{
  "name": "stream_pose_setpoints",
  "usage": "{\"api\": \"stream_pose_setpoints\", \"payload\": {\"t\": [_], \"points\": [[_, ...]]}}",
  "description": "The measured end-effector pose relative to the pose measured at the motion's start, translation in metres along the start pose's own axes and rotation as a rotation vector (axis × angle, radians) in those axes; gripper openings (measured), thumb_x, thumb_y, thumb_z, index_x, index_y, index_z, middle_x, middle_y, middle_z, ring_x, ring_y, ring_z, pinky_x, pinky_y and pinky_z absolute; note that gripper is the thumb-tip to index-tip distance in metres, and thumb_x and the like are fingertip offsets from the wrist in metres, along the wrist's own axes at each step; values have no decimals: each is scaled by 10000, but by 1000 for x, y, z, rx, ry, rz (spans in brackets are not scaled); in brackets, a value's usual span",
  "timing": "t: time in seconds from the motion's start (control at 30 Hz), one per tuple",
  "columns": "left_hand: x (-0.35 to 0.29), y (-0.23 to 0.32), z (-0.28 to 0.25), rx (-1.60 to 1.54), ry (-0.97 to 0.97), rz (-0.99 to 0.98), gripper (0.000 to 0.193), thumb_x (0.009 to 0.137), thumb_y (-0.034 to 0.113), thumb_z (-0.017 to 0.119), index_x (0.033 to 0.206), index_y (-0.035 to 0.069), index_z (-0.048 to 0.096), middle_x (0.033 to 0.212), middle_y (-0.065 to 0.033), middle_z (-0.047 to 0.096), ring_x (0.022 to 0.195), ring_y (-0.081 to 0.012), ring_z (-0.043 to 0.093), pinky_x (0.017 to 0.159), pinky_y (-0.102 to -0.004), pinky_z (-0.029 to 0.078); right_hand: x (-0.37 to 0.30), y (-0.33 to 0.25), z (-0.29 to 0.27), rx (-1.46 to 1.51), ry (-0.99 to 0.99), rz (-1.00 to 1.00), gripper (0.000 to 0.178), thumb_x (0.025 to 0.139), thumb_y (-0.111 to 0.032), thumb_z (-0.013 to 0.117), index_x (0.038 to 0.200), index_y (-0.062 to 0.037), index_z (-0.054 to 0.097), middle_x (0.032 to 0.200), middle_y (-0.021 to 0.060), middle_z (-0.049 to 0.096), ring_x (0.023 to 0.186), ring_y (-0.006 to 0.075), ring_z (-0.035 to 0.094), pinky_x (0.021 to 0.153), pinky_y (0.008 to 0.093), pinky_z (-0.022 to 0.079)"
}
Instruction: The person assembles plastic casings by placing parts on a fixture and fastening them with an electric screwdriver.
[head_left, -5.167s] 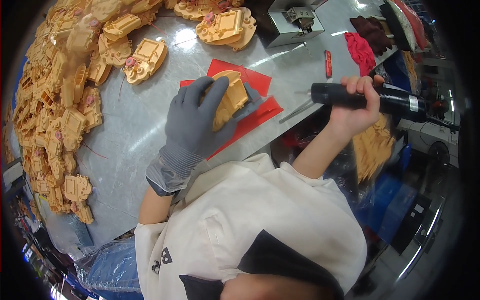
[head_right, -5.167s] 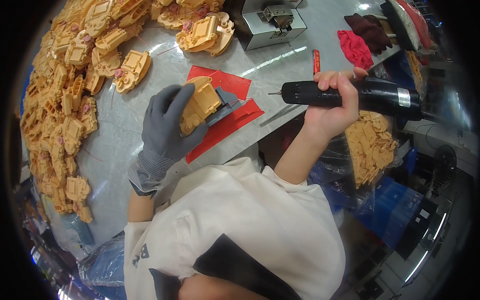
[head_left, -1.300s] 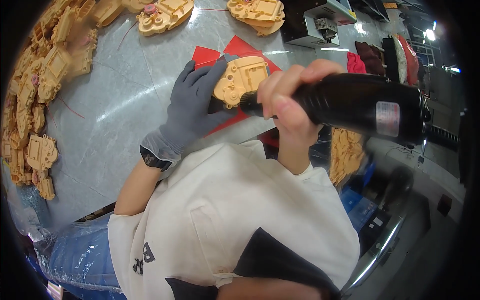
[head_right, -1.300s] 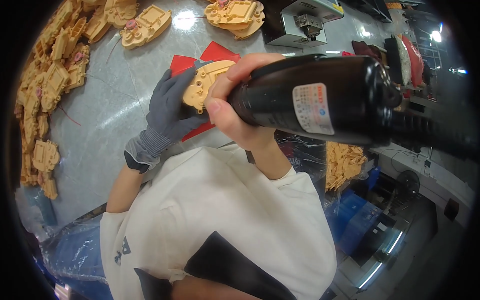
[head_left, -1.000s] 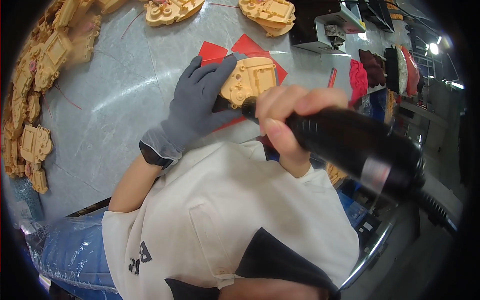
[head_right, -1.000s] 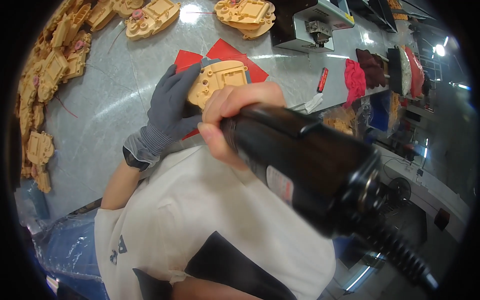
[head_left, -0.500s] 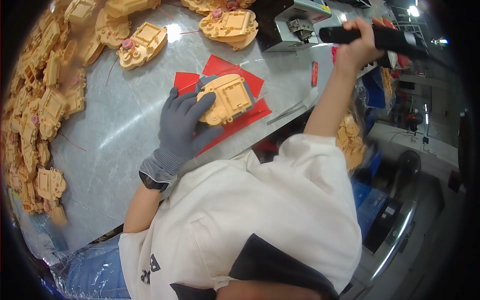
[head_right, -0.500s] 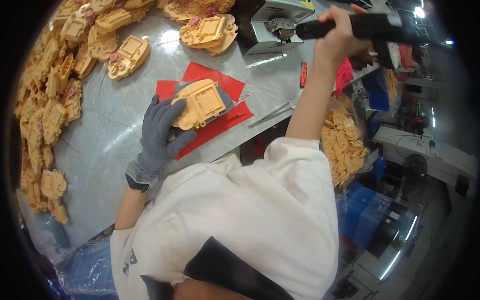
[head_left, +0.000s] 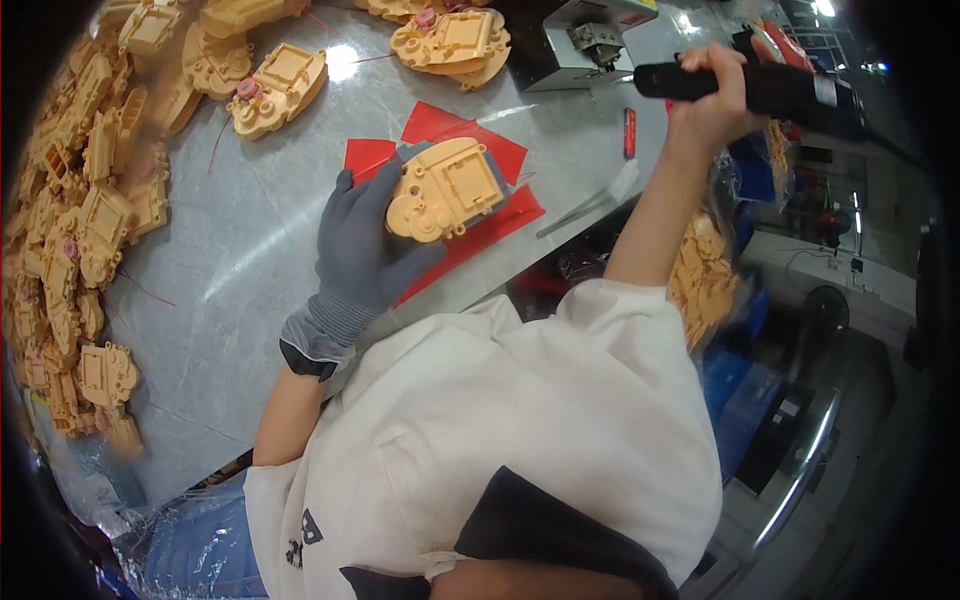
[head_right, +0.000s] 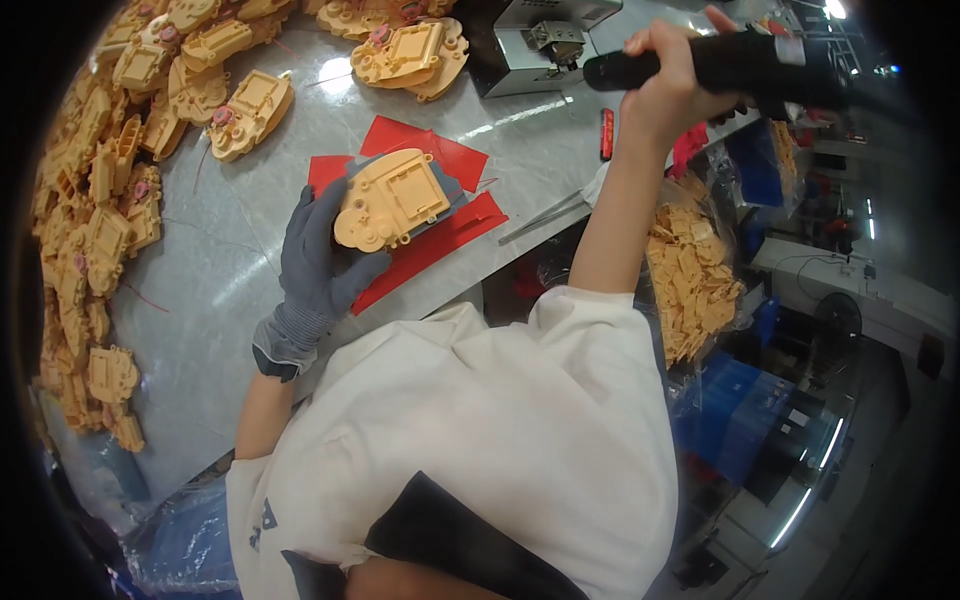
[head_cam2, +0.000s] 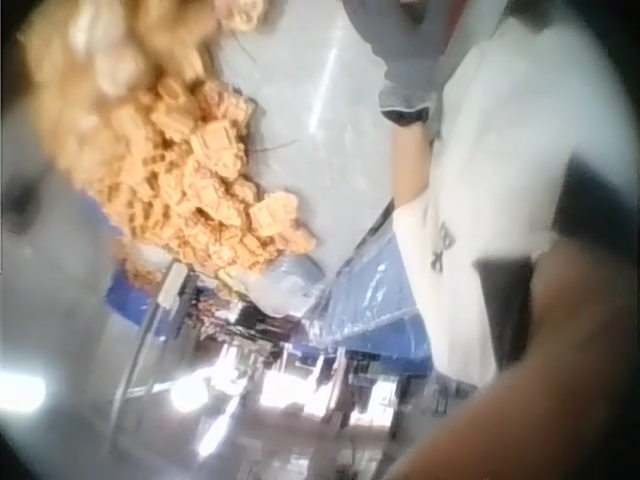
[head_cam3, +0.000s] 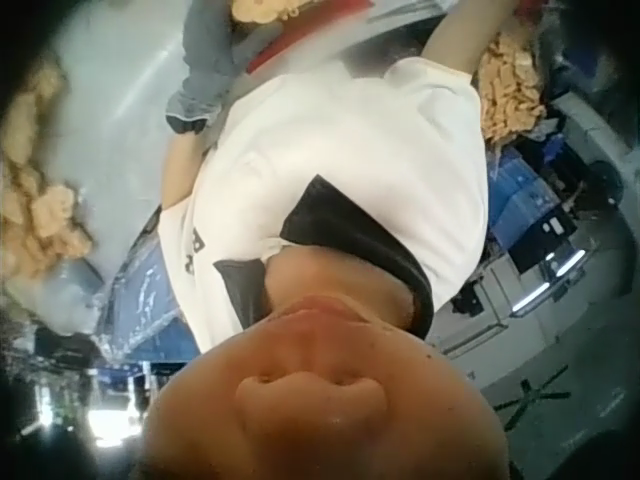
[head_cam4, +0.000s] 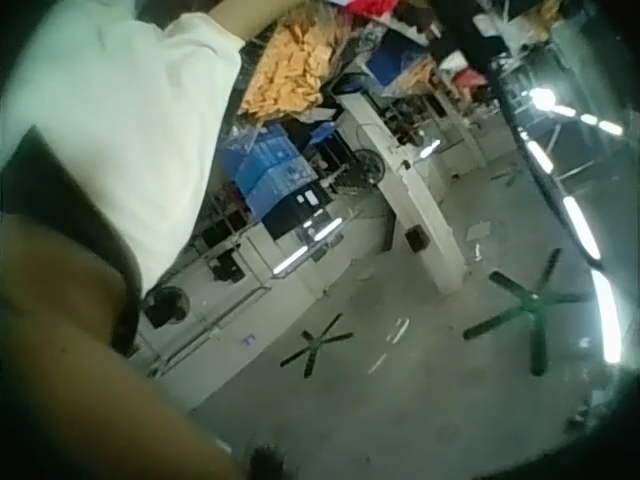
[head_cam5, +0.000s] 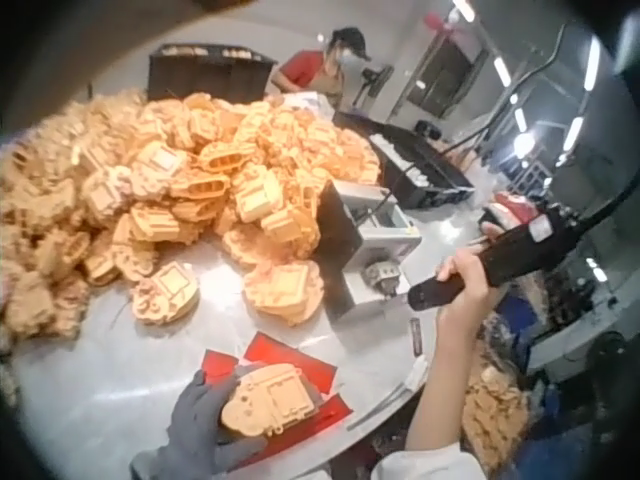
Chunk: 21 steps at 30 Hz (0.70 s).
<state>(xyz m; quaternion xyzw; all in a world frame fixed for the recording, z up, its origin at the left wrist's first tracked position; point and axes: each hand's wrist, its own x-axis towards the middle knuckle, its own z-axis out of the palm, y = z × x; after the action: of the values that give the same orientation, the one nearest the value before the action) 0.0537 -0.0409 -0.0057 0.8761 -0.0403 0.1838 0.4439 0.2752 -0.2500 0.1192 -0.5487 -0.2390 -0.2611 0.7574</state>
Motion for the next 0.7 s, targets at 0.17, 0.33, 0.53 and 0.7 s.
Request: {"api": "stream_pose_setpoints", "payload": {"t": [0.17, 0.33, 0.53, 0.7], "points": [[2, 1, 1, 10, -23, 3, 770, 636, 284, 762, 1263, -15, 429, 1068, -179, 597, 1005, -358, 553, 1031, -552, 288, 20, 36, 16, -91, 214, 4, 268, 695, 26, 546, 957, 13, 493, 605, 42, 477, 456, 146, 498, 448, 248, 381], [-6, -3, 2, 20, 18, 22, 768, 624, 265, 765, 1255, -17, 432, 1060, -176, 600, 991, -361, 559, 1034, -559, 280, 4, 12, 17, -238, 87, 124, 268, 695, 25, 565, 954, 5, 499, 604, 34, 498, 456, 136, 502, 454, 243, 400], [-1, 1, -4, 25, -51, -27, 753, 685, 296, 752, 1295, 11, 414, 1205, -167, 550, 1082, -347, 539, 1046, -485, 312, -46, -16, 15, 236, -243, 279, 417, 718, 50, 522, 1115, 33, 398, 607, 89, 515, 475, 179, 507, 546, 333, 464], [-2, -2, 1, 17, 49, 7, 773, 636, 325, 765, 1275, 34, 442, 1109, -147, 590, 1029, -342, 539, 1007, -523, 326, -94, -52, 66, 206, -568, 263, 543, 744, 11, 473, 1259, 4, 302, 611, 73, 454, 512, 184, 483, 574, 357, 437]]}}
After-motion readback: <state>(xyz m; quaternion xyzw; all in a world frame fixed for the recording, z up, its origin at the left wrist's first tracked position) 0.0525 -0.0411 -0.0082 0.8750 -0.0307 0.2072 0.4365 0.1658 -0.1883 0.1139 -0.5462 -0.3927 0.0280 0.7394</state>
